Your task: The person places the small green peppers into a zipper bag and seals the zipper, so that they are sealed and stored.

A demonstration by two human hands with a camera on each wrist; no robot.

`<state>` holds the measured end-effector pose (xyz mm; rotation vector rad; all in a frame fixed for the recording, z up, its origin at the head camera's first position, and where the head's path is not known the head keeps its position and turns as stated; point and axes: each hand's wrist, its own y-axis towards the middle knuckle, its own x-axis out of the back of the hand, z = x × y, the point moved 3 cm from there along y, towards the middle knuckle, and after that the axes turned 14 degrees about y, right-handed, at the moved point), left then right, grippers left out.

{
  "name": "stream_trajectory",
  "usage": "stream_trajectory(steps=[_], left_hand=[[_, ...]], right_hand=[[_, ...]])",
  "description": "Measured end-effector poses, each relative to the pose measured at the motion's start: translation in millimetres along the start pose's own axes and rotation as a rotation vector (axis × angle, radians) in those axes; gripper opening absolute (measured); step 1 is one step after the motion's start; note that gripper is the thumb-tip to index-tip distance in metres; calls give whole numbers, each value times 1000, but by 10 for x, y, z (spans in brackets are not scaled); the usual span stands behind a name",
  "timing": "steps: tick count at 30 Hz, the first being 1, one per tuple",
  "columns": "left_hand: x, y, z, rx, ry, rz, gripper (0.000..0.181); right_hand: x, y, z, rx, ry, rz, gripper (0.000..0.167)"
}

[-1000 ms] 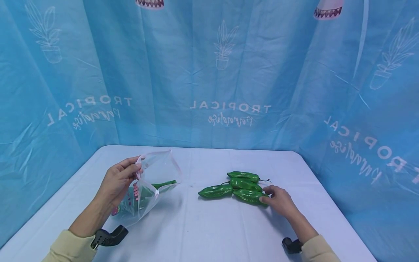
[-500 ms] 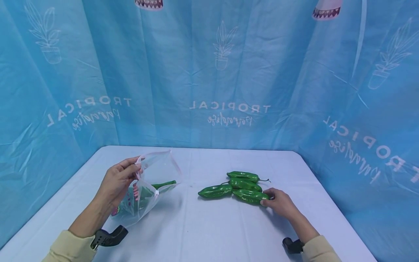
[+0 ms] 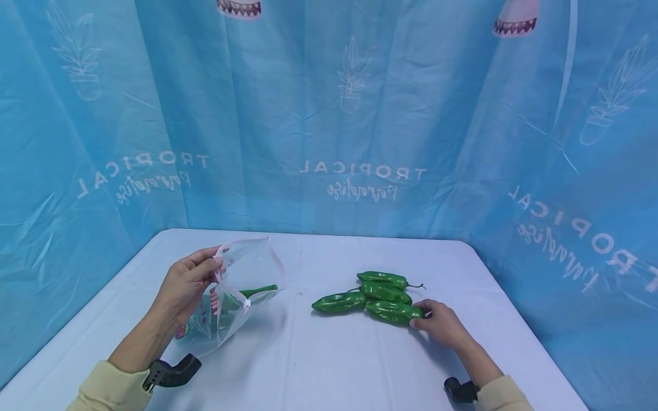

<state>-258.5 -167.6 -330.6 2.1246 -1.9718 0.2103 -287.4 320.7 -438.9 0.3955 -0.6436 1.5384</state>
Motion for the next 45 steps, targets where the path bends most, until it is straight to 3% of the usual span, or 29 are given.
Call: stream_trajectory(steps=[12, 27, 45], left_hand=[[-8, 10, 1, -10, 4, 3, 44], [-41, 24, 25, 27, 26, 1, 43], [-53, 21, 30, 7, 39, -3, 43]], right_hand=[[6, -49, 122, 90, 17, -6, 60], [-128, -138, 537, 162, 121, 3, 62], [-290, -174, 1008, 277, 192, 26, 55]])
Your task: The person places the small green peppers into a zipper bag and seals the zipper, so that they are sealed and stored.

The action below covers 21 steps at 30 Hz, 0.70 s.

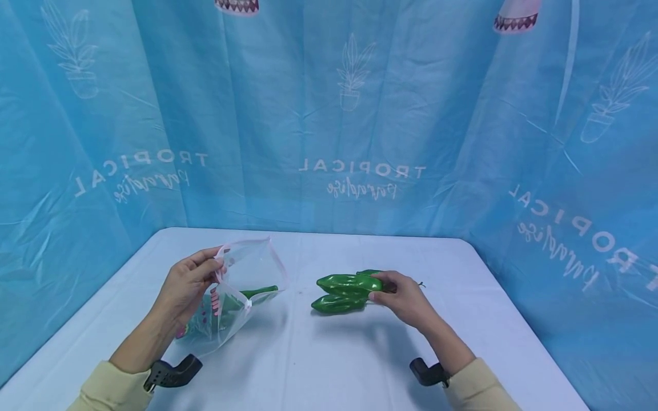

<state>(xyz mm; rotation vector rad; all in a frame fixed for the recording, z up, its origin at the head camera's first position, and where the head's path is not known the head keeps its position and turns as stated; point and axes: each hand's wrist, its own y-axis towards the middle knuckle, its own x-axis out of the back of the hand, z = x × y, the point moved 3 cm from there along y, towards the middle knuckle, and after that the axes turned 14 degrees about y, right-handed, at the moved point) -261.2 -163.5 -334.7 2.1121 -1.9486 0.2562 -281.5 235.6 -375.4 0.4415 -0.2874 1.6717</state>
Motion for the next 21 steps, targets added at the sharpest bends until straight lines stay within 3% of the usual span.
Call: stream_trajectory(steps=[21], left_hand=[[2, 13, 6, 8, 1, -8, 43]], right_hand=[[-443, 285, 461, 83, -35, 9, 50]])
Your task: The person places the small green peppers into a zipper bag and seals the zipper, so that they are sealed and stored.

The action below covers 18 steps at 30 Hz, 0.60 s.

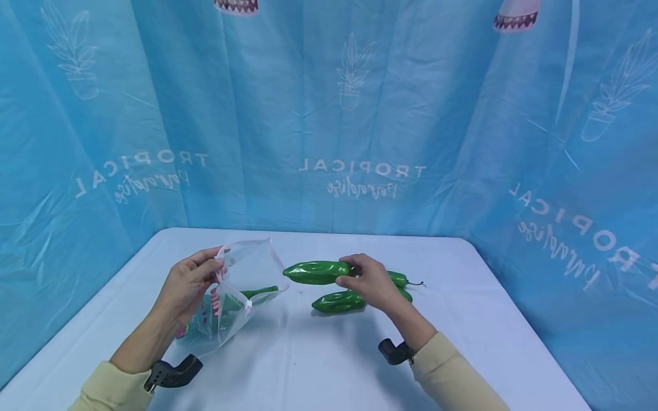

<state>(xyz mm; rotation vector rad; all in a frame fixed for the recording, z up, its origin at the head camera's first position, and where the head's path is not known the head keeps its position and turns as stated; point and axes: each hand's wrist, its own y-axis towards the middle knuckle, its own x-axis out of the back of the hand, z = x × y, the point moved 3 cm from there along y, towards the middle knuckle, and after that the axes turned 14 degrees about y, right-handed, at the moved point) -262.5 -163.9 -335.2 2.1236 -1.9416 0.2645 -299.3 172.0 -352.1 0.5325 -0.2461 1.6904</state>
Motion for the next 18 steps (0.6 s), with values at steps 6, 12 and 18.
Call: stream_trajectory(steps=[6, 12, 18], left_hand=[[-3, -7, -11, -3, -4, 4, 42], [-6, -8, -11, 0, -5, 3, 41], [-12, -11, -14, 10, -3, 3, 40]], right_hand=[[-112, 73, 107, 12, 7, 12, 48], [-237, 123, 206, 27, 1, -4, 45], [-338, 163, 292, 54, -21, 2, 43]])
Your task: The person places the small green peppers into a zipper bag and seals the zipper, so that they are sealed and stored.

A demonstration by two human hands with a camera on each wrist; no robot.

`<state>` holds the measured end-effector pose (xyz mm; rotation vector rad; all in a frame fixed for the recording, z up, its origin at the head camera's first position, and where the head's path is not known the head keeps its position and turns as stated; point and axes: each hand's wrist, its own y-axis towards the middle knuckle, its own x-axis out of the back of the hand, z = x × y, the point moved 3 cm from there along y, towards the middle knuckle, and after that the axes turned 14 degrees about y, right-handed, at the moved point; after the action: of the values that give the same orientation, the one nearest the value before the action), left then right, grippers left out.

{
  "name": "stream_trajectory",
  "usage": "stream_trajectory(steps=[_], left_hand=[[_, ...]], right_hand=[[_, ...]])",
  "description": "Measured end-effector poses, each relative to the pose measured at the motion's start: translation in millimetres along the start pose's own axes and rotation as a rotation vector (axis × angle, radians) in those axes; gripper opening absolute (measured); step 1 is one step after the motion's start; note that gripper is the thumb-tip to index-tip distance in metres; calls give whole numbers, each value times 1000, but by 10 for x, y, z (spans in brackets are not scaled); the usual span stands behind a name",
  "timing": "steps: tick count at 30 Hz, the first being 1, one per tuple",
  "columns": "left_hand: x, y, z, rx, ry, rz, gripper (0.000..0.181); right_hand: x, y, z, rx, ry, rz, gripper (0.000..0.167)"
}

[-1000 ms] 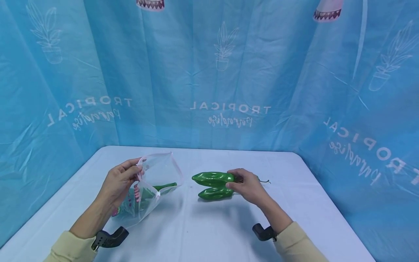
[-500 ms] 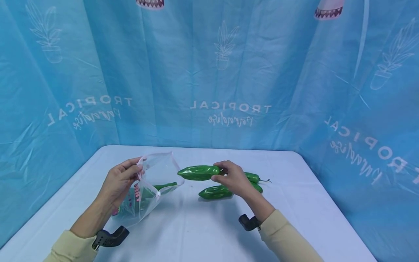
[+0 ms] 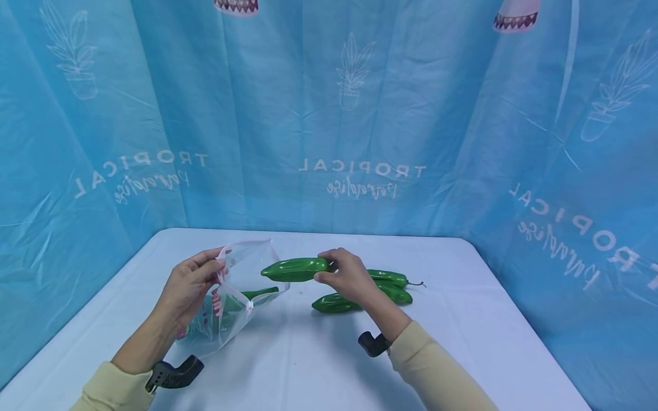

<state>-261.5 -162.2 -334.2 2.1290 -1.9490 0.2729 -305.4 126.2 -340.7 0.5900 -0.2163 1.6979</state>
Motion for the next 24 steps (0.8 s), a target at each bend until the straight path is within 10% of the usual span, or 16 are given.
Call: stream_trajectory(steps=[24], left_hand=[[-25, 5, -3, 21, 7, -5, 40]], right_hand=[[-324, 141, 248, 124, -126, 72, 42]])
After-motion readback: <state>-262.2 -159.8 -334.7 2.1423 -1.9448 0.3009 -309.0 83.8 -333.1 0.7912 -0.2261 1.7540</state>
